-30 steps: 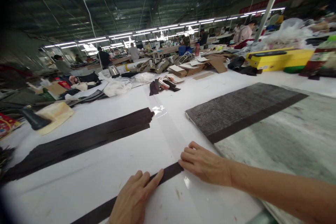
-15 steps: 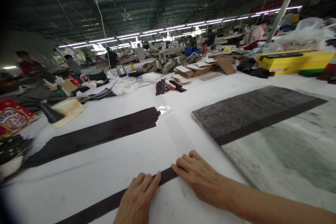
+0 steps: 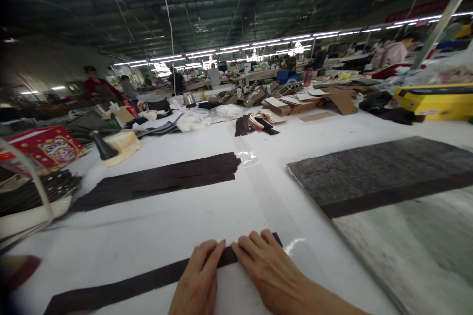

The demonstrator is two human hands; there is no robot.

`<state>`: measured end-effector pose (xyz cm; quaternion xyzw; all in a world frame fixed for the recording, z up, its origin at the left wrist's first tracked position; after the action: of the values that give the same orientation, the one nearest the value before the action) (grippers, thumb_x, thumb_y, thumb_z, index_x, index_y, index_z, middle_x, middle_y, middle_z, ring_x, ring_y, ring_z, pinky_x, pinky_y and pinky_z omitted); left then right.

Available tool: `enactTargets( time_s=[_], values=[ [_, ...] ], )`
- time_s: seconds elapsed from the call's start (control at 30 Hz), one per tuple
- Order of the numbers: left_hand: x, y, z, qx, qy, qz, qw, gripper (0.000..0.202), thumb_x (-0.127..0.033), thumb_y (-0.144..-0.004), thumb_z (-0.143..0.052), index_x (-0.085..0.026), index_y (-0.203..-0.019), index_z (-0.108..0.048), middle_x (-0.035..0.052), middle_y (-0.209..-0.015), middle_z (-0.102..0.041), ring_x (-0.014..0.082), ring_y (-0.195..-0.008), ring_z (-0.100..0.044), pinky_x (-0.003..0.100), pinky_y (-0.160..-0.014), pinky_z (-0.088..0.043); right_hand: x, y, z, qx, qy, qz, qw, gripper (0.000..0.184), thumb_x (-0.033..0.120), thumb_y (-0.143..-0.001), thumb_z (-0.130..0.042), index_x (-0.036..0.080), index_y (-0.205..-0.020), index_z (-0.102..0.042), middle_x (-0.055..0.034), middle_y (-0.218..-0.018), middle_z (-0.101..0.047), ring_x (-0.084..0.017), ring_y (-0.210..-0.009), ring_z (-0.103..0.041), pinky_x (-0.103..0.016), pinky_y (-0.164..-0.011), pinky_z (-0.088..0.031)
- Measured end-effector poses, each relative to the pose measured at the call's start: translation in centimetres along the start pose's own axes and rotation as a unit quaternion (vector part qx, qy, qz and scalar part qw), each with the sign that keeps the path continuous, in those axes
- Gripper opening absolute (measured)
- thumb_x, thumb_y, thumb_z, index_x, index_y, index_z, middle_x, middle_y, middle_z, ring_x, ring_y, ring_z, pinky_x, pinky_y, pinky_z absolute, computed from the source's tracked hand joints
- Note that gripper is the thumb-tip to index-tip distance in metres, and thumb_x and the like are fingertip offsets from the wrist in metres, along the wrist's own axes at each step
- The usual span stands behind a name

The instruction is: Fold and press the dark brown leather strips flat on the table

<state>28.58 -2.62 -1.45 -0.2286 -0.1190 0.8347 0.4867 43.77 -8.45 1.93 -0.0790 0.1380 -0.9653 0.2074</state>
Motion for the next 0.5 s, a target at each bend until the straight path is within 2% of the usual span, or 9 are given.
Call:
enactTargets(
  time_s=[0.17,0.3,0.4,0.5],
  values=[
    [0.3,1.3,0.1,0.011,-0.115,-0.041,0.992,0.043,-0.013,-0.089,-0.043,-0.007,-0.132,-0.045,0.0120,-0.107,-0.062,0.0242,-0.096,-0.060,0.034,-0.083,-0.055,-1.6,2.5,-0.5,-0.051,0.050,0.000,0.997,0.055,-0.004,-0.074,-0.041,0.013,-0.125,-0.053,-0.0095,-0.109,-0.059,-0.022,-0.089,-0.051,-0.040,-0.084,-0.037],
    [0.4,2.2,0.5,-0.001,-0.173,-0.069,0.982,0.040,-0.017,-0.093,-0.039,-0.007,-0.131,-0.047,0.0105,-0.110,-0.063,0.0230,-0.097,-0.060,0.031,-0.083,-0.054,-3.3,5.0,0.1,-0.033,0.089,-0.002,0.995,0.062,-0.008,-0.071,-0.036,0.014,-0.127,-0.052,-0.0101,-0.112,-0.059,-0.021,-0.093,-0.054,-0.040,-0.085,-0.038],
    [0.3,2.7,0.7,-0.016,-0.192,-0.072,0.979,0.040,-0.021,-0.096,-0.037,-0.008,-0.133,-0.047,0.0091,-0.114,-0.063,0.0224,-0.099,-0.060,0.031,-0.086,-0.053,-4.9,7.3,1.1,-0.035,0.126,-0.018,0.991,0.066,-0.011,-0.069,-0.032,0.015,-0.126,-0.054,-0.0090,-0.114,-0.059,-0.021,-0.099,-0.055,-0.041,-0.090,-0.037],
    [0.2,2.8,0.6,-0.026,-0.190,-0.058,0.980,0.041,-0.024,-0.096,-0.038,-0.009,-0.134,-0.046,0.0087,-0.116,-0.063,0.0226,-0.101,-0.059,0.032,-0.087,-0.052,-6.0,8.6,3.0,-0.057,0.178,-0.050,0.981,0.059,-0.011,-0.071,-0.031,0.015,-0.116,-0.060,-0.0076,-0.108,-0.062,-0.020,-0.095,-0.057,-0.043,-0.090,-0.038]
  ],
)
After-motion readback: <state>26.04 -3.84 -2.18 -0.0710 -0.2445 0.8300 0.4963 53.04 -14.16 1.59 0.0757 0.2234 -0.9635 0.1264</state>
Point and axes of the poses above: each hand's wrist, its own y-axis away from the middle knuckle, its own z-axis out of the back of the hand, x = y × z, the point moved 4 cm from there along -y, towards the middle knuckle
